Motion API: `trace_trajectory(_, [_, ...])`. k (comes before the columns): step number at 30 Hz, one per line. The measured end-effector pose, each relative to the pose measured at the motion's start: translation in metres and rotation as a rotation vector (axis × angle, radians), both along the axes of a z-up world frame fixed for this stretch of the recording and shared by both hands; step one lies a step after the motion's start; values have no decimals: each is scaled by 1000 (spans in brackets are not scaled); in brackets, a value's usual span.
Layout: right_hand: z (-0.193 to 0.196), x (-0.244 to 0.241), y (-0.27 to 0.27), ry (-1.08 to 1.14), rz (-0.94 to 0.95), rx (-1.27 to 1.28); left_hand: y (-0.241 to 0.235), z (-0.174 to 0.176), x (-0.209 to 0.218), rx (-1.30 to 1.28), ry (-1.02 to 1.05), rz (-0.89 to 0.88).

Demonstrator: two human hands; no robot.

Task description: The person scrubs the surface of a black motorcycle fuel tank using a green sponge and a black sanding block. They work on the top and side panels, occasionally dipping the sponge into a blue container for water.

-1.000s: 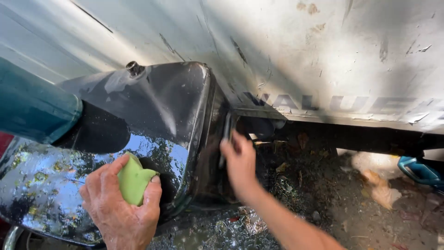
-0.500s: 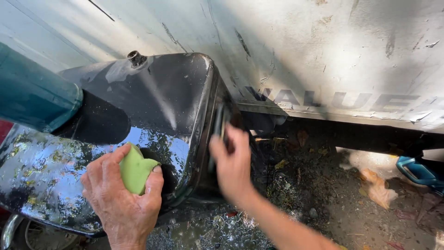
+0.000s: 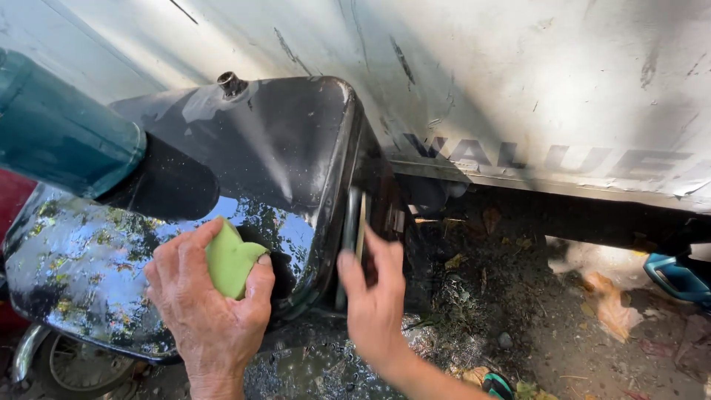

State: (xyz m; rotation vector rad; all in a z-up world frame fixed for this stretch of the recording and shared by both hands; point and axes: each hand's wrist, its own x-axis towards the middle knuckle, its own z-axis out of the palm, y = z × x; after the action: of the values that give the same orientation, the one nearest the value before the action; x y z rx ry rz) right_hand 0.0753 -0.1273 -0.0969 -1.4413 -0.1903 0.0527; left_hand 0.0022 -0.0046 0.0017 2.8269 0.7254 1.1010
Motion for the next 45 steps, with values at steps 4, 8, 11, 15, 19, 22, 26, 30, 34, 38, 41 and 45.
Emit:
trace_trajectory(4, [8, 43, 16, -13, -3, -21, 0, 1, -1, 4, -6, -16])
trace_trajectory(8, [11, 110, 40, 205, -69, -27, -1, 5, -1, 21, -24, -22])
trace_trajectory(11, [13, 55, 22, 28, -97, -23, -1, 3, -2, 23, -23, -14])
trace_trajectory(15, [-32, -27, -2, -71, 11, 3, -1, 1, -3, 34, -11, -34])
trace_trajectory(19, [-69, 100, 36, 27, 3, -82, 2, -1, 0, 62, -21, -70])
trace_trajectory(22, [-114, 177, 59, 96, -20, -183, 1, 1, -3, 47, -23, -54])
trace_trajectory(26, [-93, 111, 35, 96, -8, -125, 4, 0, -1, 8, 13, -27])
trace_trajectory(30, [-87, -27, -5, 76, 72, -79, 7, -4, -2, 58, 2, -65])
trace_trajectory(34, [-120, 64, 24, 137, 68, -85, 8, -7, 0, 45, 15, -65])
trace_trajectory(38, [-124, 162, 45, 245, 86, -203, 4, -2, -2, 46, -1, -62])
trace_trajectory(41, [-135, 132, 39, 249, 76, -193, 7, -4, -2, 51, -3, -80])
trace_trajectory(45, [-104, -12, -5, 114, 113, -117, 8, -7, -1, 5, 24, -59])
